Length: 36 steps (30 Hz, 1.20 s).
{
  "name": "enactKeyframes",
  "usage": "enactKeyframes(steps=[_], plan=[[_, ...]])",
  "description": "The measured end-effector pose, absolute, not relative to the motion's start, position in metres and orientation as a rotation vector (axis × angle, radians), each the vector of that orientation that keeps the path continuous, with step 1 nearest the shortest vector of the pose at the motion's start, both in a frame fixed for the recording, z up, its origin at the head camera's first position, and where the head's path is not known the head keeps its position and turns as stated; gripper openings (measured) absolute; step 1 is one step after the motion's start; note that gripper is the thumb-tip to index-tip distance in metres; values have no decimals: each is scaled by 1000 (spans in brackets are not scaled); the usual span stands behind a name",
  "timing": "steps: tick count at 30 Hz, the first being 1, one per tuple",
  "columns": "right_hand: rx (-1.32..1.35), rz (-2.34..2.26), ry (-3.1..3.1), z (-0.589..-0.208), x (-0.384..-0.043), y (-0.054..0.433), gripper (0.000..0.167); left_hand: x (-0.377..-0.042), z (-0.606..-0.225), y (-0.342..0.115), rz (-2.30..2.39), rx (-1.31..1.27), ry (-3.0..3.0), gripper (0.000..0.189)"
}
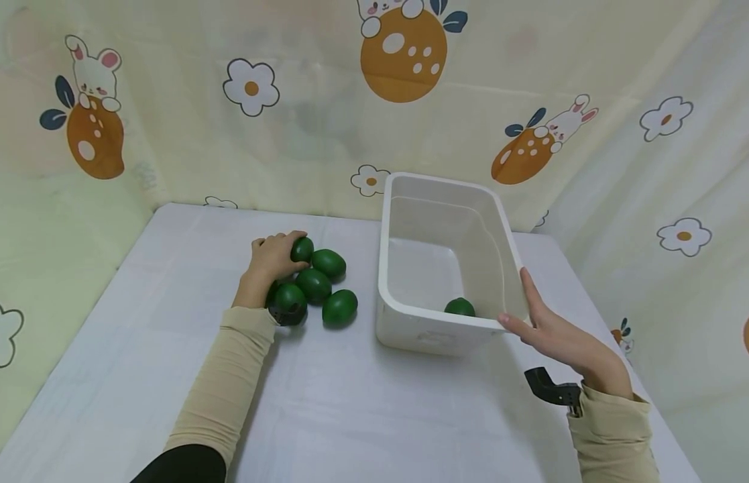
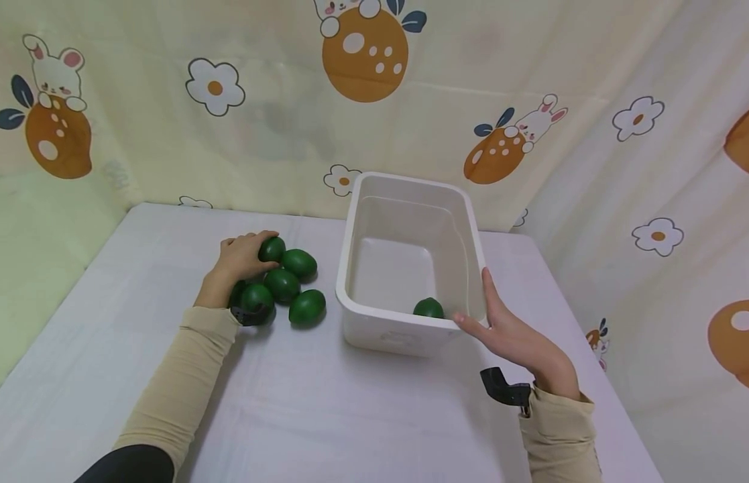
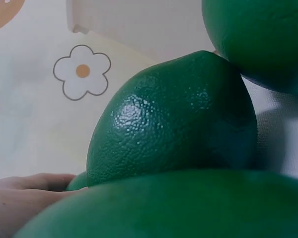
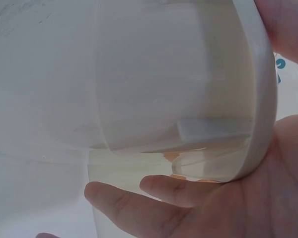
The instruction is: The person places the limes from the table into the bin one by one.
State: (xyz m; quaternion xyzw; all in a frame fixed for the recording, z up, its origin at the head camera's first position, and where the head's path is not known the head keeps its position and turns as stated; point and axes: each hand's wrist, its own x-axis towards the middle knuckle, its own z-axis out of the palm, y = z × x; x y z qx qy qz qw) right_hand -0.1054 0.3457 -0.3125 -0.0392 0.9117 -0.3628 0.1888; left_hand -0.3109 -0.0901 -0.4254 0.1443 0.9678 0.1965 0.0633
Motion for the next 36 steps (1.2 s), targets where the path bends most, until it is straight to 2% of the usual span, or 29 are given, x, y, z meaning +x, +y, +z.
enactKeyframes(steps=[36], plan=[[-119,-1005,2564,-310,-105,345,92,-309,-411,-98,1001,467,2896,70]])
